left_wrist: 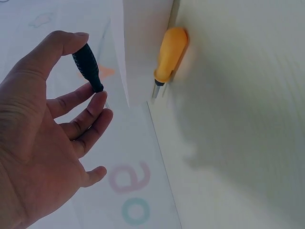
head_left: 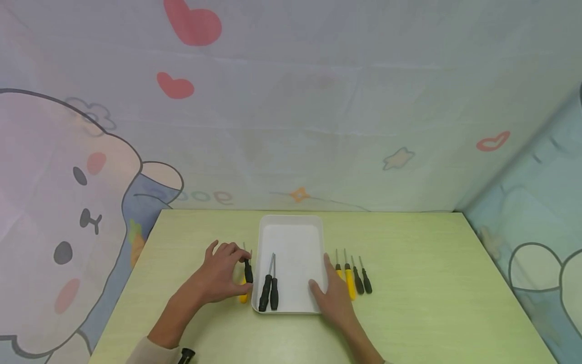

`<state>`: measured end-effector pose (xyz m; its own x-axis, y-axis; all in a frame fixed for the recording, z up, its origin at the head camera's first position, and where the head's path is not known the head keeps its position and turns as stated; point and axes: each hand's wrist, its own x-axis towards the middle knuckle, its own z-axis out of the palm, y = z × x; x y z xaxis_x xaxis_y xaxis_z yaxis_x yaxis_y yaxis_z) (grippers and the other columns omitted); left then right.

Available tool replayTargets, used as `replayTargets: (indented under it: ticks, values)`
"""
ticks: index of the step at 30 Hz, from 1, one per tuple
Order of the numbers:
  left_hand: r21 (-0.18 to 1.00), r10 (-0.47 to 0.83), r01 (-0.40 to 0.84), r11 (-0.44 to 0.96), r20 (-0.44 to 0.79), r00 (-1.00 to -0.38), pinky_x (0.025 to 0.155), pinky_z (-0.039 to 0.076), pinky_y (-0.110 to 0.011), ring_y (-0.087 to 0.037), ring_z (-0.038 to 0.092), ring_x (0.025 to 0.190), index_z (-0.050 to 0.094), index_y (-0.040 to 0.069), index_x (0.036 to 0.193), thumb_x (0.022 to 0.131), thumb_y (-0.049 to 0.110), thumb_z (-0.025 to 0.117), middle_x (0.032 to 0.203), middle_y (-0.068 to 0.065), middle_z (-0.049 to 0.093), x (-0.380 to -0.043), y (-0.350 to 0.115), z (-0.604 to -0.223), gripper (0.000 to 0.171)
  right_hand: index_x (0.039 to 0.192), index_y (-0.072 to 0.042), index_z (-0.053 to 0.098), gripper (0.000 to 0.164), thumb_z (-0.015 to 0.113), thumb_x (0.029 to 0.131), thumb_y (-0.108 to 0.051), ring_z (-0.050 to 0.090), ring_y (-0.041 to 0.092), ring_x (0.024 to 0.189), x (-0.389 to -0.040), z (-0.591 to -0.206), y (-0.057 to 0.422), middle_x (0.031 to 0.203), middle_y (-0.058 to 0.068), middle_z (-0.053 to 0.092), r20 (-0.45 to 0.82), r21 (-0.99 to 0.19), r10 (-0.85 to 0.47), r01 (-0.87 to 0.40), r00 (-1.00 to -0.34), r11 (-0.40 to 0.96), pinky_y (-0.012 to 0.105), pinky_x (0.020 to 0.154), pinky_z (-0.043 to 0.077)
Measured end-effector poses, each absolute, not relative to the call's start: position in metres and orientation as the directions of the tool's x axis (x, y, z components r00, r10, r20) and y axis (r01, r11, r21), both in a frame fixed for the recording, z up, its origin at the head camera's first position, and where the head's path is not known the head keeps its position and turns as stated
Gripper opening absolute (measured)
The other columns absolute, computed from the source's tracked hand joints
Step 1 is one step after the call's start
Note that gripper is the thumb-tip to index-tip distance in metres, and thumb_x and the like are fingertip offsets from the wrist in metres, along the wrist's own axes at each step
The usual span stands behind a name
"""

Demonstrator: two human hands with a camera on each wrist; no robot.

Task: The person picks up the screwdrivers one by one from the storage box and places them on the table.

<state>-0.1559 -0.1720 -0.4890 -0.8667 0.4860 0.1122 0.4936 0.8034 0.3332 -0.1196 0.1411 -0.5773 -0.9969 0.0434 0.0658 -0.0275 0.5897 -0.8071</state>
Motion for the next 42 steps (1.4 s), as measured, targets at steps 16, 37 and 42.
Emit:
replayTargets:
  ticks: [16,37,42]
  values:
    - [0.306,0.470,0.469,0.829,0.074,-0.879,0.116,0.024,-0.074,-0.028,0.056,0.111,0.070,0.009,0.121,0.080,0.038,0.087,0.106,-0.004,0.060,-0.154,-0.189,-0.496,0.053,0.167,-0.003,0.029,0.080,0.068,0.100,-0.024,0.038,0.040,0.153,-0.119,-0.579,0.141,0.167,0.020,0.037,0.070,-0.799,0.042,-0.031,-0.997,0.601,0.057,0.123,0.031]
    - [0.272,0.491,0.487,0.830,0.055,-0.869,0.092,0.048,-0.055,-0.024,0.054,0.104,0.071,0.010,0.117,0.080,0.041,0.089,0.102,-0.001,0.058,-0.153,-0.204,-0.514,0.052,0.166,-0.003,0.030,0.081,0.070,0.099,-0.023,0.039,0.043,0.151,-0.118,-0.573,0.140,0.166,0.022,0.039,0.065,-0.807,0.047,-0.024,-0.997,0.590,0.059,0.121,0.033]
    - [0.243,0.514,0.507,0.827,0.040,-0.857,0.089,0.048,-0.052,-0.024,0.054,0.104,0.070,0.011,0.117,0.079,0.040,0.089,0.103,0.002,0.057,-0.154,-0.204,-0.517,0.051,0.166,-0.003,0.030,0.081,0.069,0.099,-0.023,0.038,0.043,0.151,-0.118,-0.574,0.140,0.166,0.022,0.038,0.062,-0.808,0.048,-0.022,-0.997,0.589,0.059,0.121,0.032]
